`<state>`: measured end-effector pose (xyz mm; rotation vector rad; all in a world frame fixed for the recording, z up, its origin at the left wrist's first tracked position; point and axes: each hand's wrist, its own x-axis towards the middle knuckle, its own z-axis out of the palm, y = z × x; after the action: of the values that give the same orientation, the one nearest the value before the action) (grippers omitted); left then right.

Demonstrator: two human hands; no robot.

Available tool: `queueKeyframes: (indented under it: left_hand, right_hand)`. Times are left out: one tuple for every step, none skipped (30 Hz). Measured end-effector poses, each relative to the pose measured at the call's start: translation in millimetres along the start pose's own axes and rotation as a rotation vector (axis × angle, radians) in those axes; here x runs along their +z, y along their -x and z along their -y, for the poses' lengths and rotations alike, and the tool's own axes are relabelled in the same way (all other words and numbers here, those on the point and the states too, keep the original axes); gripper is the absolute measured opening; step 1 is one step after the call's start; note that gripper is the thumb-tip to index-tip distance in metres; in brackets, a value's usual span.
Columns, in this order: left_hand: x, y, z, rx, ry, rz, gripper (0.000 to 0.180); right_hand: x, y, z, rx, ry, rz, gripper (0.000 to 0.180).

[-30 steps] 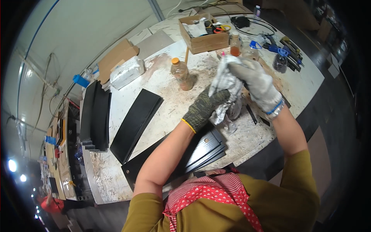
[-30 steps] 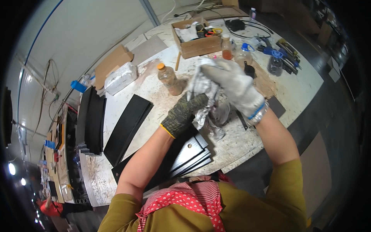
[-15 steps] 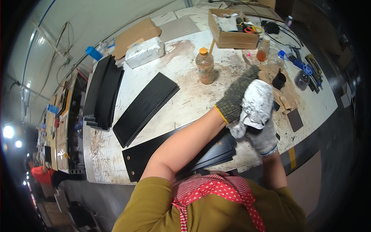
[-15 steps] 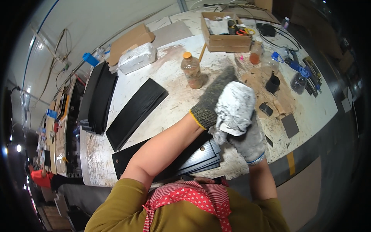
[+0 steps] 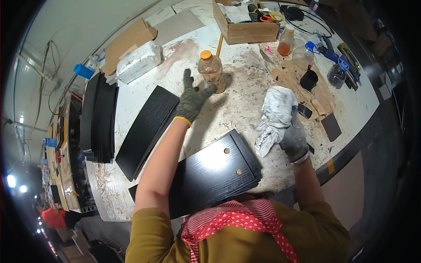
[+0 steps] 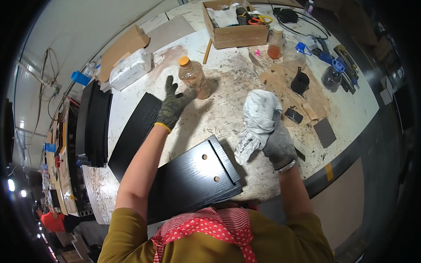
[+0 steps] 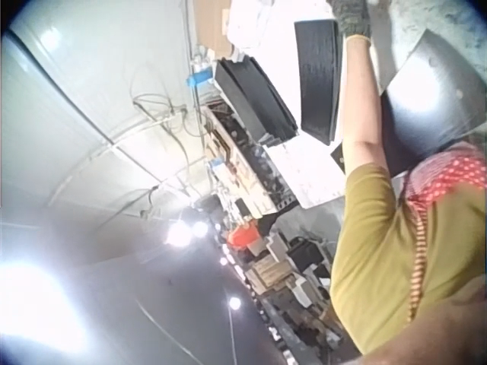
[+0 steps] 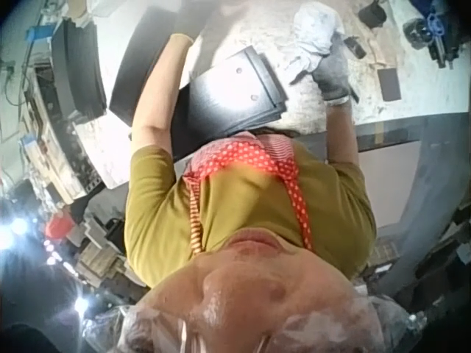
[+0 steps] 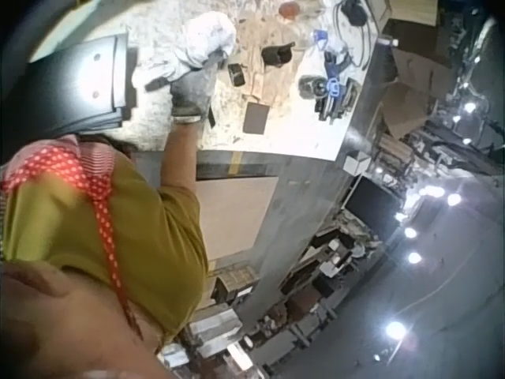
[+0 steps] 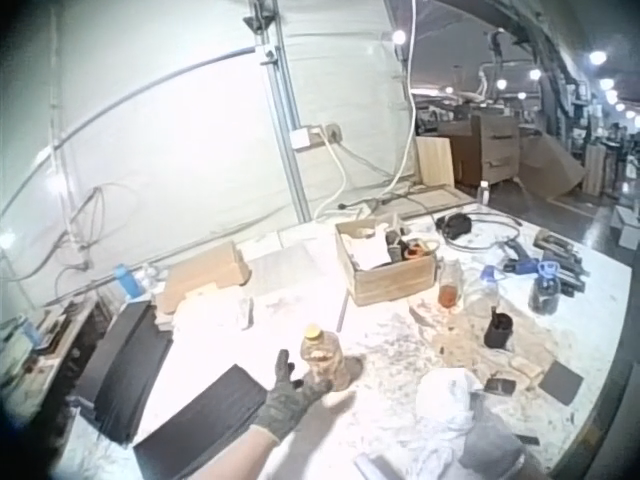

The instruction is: Cleaning black furniture panels with a cloth and a liquid solution.

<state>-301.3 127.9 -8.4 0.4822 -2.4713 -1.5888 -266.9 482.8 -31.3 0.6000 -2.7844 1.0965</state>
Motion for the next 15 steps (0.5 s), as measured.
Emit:
queueKeyframes:
  left_hand:
    - [16.1,-11.1,7.6,0.100,-0.006,-0.019,0.124]
    - [24.5,-27.8,19.0,0.195,-0.056,-0.102,0.116]
    - [32.0,-42.4,26.6,0.291,-0.102,-0.178,0.108]
    - [37.2,-50.1,23.9,0.298,-0.101,-0.149,0.108]
    - [35.4,-57.4,21.0,0.184,-0.030,-0.124,0.096]
    - [33.0,-63.8,15.1,0.072,0.038,-0.096,0.083]
    - [28.1,-66.3,10.1,0.098,-0.031,-0.024,0.089]
    - [36.5,-52.7,-13.0,0.140,-0.077,0.005,0.088]
    - [41.0,-32.3,-43.7,0.186,-0.119,0.034,0.087]
    - [33.0,-20.6,-57.8,0.313,-0.222,0.103,0.087]
    - [24.4,-10.8,-66.0,0.435,-0.322,0.171,0.087]
    - [19.6,1.2,-69.2,0.605,-0.473,0.227,0.090]
    - [9.9,15.9,-85.4,0.666,-0.642,0.296,0.084]
    - [7.4,26.9,-100.2,0.708,-0.782,0.319,0.083]
    - [8.8,36.3,-109.6,0.744,-0.926,0.337,0.081]
  right_hand:
    - [5.8,-0.4,-1.3,0.012,-0.001,-0.002,0.091]
    - [12.9,-2.7,7.1,0.172,-0.608,0.047,0.084]
    - [20.1,-5.7,17.2,0.333,-1.213,0.088,0.077]
    - [6.0,-13.2,48.4,0.572,-1.803,0.082,0.061]
    - [17.9,-5.2,35.6,-0.010,-1.605,0.137,0.049]
    - [19.5,-2.0,29.9,0.205,-1.831,0.116,0.050]
    - [20.5,-0.1,24.2,0.426,-2.053,0.089,0.051]
    - [28.6,5.4,-3.6,0.429,-2.052,0.026,0.051]
    - [38.9,12.9,-42.3,0.578,-2.137,-0.040,0.051]
    - [46.4,13.4,-60.0,0.723,-2.232,-0.063,0.051]
    - [38.8,8.5,-50.9,0.723,-2.240,-0.080,0.051]
    - [25.2,1.1,-30.1,0.912,-2.767,0.035,0.051]
    - [9.1,-7.2,-5.9,1.089,-3.288,0.208,0.051]
    - [-0.1,-10.5,8.9,1.258,-3.787,0.468,0.051]
    - [-4.1,-11.7,18.5,1.203,-3.794,0.513,0.050]
